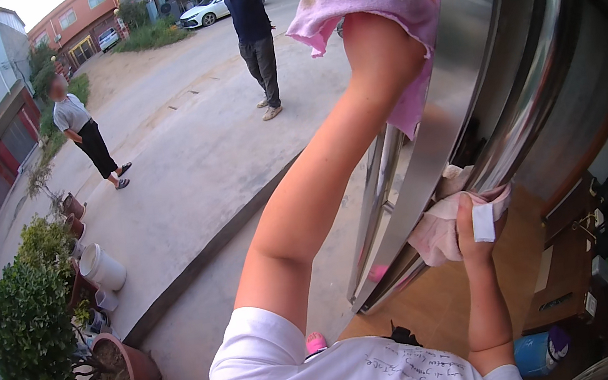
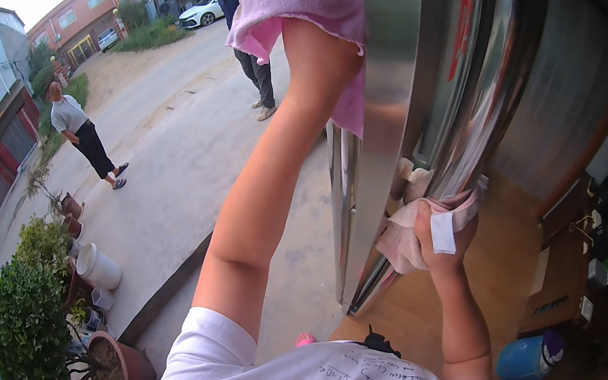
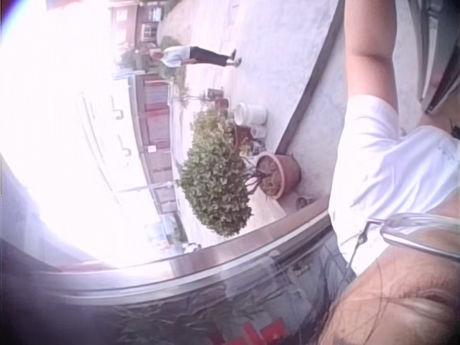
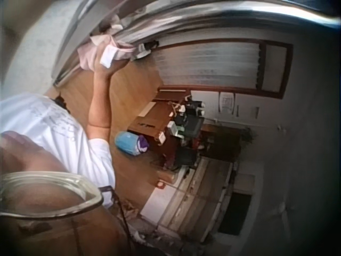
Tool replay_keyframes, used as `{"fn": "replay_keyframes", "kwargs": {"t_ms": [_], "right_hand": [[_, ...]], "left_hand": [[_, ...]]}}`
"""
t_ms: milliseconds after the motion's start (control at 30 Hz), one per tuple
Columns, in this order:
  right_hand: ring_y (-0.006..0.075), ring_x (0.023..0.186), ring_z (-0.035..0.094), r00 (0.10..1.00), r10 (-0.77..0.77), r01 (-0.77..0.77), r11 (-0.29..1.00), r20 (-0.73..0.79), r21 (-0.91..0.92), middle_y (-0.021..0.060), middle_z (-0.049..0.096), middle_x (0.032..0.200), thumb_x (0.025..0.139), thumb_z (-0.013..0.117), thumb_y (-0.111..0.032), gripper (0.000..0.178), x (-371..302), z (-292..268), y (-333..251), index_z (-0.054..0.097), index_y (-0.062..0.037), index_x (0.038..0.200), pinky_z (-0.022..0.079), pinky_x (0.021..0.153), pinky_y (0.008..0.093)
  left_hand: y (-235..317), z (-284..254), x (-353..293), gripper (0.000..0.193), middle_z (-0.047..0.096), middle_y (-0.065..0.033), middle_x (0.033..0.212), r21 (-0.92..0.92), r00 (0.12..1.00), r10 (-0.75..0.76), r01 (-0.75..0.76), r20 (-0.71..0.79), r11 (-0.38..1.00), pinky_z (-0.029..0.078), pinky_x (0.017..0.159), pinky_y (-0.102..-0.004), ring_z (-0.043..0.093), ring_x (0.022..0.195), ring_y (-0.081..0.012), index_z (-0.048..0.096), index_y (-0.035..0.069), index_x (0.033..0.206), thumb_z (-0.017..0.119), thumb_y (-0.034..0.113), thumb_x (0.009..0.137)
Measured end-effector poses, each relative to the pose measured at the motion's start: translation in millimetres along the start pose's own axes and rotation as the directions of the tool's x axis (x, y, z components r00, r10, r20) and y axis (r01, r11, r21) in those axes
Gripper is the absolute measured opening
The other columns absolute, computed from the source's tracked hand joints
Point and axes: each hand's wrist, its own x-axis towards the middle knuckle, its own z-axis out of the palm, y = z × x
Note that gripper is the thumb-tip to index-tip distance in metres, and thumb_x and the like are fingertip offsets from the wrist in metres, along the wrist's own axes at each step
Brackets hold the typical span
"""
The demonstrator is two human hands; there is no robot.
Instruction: The person cleans a glass door and its handle with two cloths, wiping the metal surfaces and the glass pane.
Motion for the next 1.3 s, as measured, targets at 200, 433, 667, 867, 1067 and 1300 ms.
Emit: {"fn": "replay_keyframes", "kwargs": {"t_ms": [200,433,667,867,1067,1300], "right_hand": [[0.0307,0.083,0.06,0.999,0.023,-0.026,0.996,-0.037,-0.085,0.0163,0.059,0.094,0.079,0.074,-0.023,0.05,-10.2,2.6,10.5,0.049,0.0054,0.112,0.049,0.075,0.0419],[0.0335,0.089,0.061,0.991,0.118,-0.115,0.992,0.068,-0.05,0.0189,0.059,0.101,0.08,0.072,-0.023,0.056,-27.0,-1.6,40.0,0.048,0.0087,0.12,0.049,0.081,0.0431],[0.0247,0.11,0.058,0.992,0.076,-0.079,0.997,0.105,0.019,0.0151,0.06,0.122,0.097,0.06,-0.018,0.042,-18.7,-3.1,24.0,0.05,0.0062,0.13,0.046,0.095,0.0374],[0.0252,0.11,0.058,0.974,0.146,-0.159,0.985,0.17,0.064,0.015,0.06,0.122,0.098,0.058,-0.021,0.041,-22.1,-7.5,28.0,0.052,0.0062,0.128,0.046,0.095,0.037],[0.0259,0.114,0.055,0.965,0.177,-0.19,0.98,0.193,0.051,0.0161,0.057,0.126,0.098,0.056,-0.022,0.046,-30.2,-9.3,39.7,0.046,0.0068,0.133,0.044,0.098,0.0379],[0.0268,0.126,0.047,0.958,0.209,-0.235,0.964,0.198,0.121,0.0177,0.047,0.139,0.099,0.054,-0.023,0.055,-33.5,-11.7,43.3,0.035,0.0074,0.141,0.037,0.107,0.0386]], "left_hand": [[16.0,1.5,-15.0,0.004,0.058,-0.0149,0.079,-0.463,0.957,-0.273,0.197,-0.102,0.864,0.043,0.067,-0.0408,0.057,0.075,-0.0316,0.061,0.007,0.071,0.063,0.008,0.074],[27.7,-5.3,-63.9,0.01,0.05,-0.0075,0.075,-0.585,0.921,-0.387,0.337,0.042,0.738,0.041,0.065,-0.0381,0.051,0.072,-0.0269,0.056,0.009,0.07,0.062,0.004,0.076],[37.5,3.9,-154.6,0.009,0.053,-0.0046,0.082,-0.721,0.813,-0.497,0.538,0.304,0.438,0.044,0.072,-0.0338,0.053,0.076,-0.0227,0.06,0.008,0.084,0.056,0.0,0.085],[50.4,12.1,-273.5,0.034,0.056,-0.0099,0.13,-0.589,0.597,-0.554,0.777,0.58,0.221,0.034,0.111,-0.0343,0.051,0.122,-0.0223,0.051,0.006,0.134,0.045,0.016,0.102],[78.7,21.6,-455.2,0.047,0.046,-0.0163,0.144,-0.274,0.536,-0.645,0.841,0.544,0.467,0.017,0.12,-0.0415,0.037,0.137,-0.0337,0.044,0.003,0.142,0.04,0.014,0.098],[98.4,-36.4,-493.0,0.051,0.048,-0.0167,0.144,-0.182,0.521,-0.568,0.818,0.637,0.546,0.021,0.119,-0.0421,0.038,0.137,-0.0345,0.047,0.004,0.141,0.051,0.023,0.094]]}}
